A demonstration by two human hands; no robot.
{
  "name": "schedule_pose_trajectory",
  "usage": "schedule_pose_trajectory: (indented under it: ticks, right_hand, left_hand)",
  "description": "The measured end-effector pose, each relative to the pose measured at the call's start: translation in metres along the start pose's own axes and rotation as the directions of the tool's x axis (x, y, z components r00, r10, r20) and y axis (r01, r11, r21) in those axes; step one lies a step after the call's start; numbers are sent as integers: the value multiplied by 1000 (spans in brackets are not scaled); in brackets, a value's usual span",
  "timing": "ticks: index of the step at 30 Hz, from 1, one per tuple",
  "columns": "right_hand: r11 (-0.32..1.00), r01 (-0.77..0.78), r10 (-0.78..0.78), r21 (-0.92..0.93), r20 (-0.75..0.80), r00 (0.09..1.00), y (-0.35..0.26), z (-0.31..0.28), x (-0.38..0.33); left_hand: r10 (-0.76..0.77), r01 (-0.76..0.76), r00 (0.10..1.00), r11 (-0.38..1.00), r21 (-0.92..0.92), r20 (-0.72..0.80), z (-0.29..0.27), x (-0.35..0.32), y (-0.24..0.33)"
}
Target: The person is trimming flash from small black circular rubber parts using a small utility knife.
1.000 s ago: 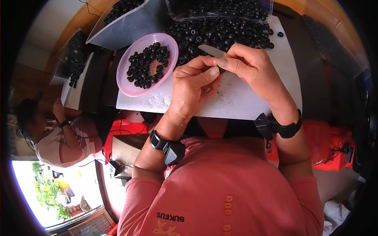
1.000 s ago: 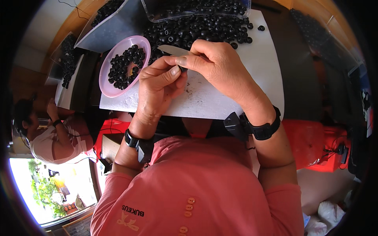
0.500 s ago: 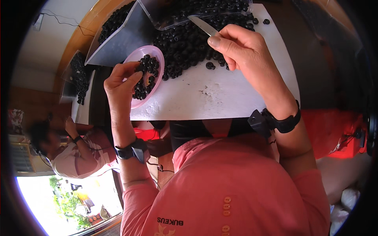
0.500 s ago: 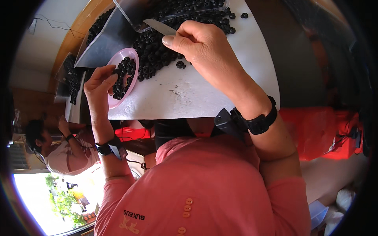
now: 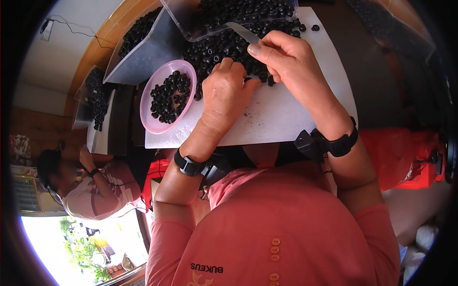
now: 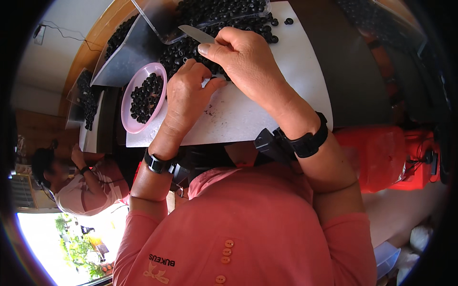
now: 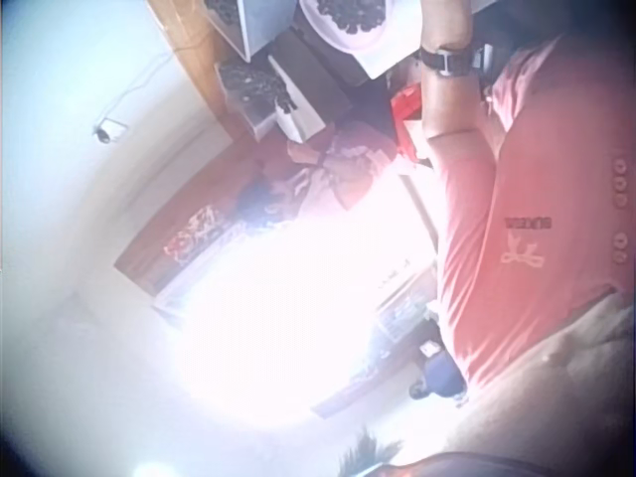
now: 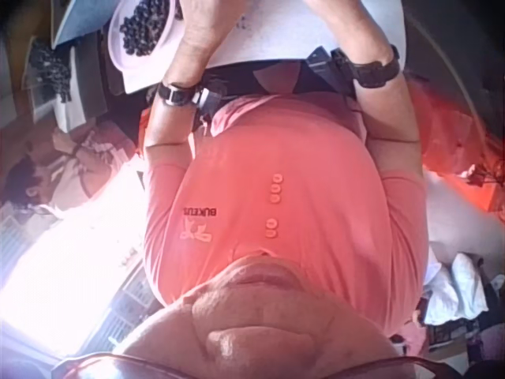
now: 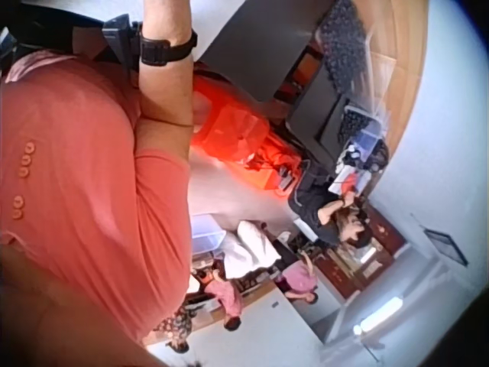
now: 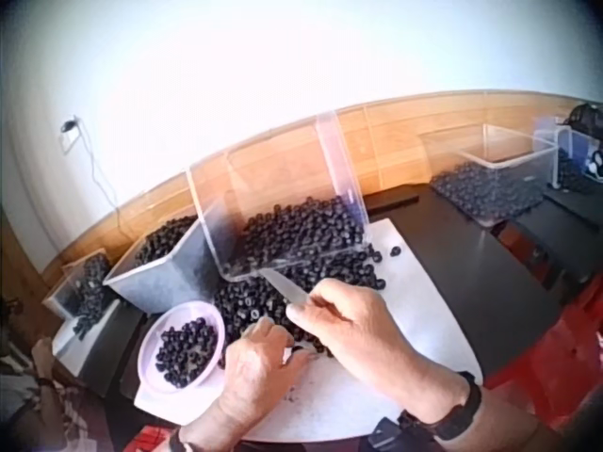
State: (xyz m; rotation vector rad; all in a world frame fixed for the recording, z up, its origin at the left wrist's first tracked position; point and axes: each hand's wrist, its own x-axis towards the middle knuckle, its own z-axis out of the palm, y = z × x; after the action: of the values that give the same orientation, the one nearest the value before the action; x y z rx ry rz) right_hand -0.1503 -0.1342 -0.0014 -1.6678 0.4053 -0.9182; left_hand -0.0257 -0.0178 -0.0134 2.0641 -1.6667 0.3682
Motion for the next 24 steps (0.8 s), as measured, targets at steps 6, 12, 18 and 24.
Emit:
schedule_pose_trajectory:
  ticks: [6,12,18,24]
  right_hand:
    - [999,20,-19,-26,6,1000,-2,1,-2]
    - [996,43,-43,-80,6,999,0,2,-2]
    - [985,8,9,-173,97,995,-5,2,-4]
    - [964,19,45,-267,231,972,-4,2,-6]
  left_hand:
    - [29,-28,999,997,71,-15,4,-13,-6]
    - [2,4,999,994,114,-53,7,-20,-6]
    - [-355,364,910,432,-825,215,-14,-25,-6]
    - [-336,382,846,-163,-910,415,-17,-32,-3]
